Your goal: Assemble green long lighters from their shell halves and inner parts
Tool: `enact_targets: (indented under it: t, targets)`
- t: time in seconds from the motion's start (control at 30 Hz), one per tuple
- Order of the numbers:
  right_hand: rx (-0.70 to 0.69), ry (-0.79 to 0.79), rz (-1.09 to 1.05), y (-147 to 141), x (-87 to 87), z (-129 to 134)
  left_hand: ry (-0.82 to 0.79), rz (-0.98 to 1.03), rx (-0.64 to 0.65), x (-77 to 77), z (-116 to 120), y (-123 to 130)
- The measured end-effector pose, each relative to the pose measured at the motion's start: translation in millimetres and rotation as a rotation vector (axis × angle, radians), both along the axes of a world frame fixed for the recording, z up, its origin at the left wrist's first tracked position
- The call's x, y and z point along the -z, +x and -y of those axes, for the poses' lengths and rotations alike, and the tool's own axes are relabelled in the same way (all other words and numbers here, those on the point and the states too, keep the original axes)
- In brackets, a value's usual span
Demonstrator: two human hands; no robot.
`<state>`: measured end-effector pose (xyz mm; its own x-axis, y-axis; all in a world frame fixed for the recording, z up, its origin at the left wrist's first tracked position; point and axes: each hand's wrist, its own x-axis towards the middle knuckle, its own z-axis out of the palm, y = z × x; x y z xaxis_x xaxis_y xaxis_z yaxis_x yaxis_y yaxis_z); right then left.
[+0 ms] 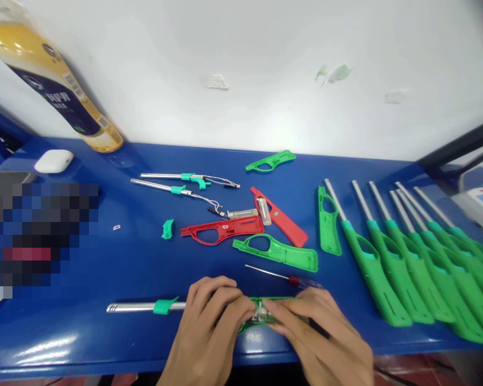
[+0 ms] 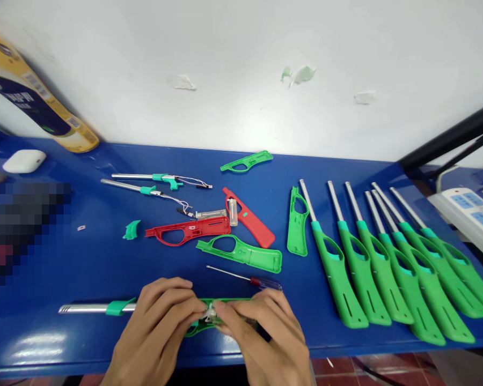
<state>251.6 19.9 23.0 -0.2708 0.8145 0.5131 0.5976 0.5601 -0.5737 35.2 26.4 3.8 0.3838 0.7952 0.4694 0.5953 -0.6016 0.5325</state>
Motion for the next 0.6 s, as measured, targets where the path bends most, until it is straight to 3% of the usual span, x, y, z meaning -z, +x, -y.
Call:
enact_targets:
  t: [0.37,0.6]
  targets:
    - [0.059,0.054,0.002,-1.8,-2.2,-3.7,-0.013,-0.015,-0.054,-3.4,-4.4,0.5]
    - [0.026,0.044,0.063,2.7,1.5,-4.0,-0.016,-0.030,-0.009,-1.7,-2.0,-0.1]
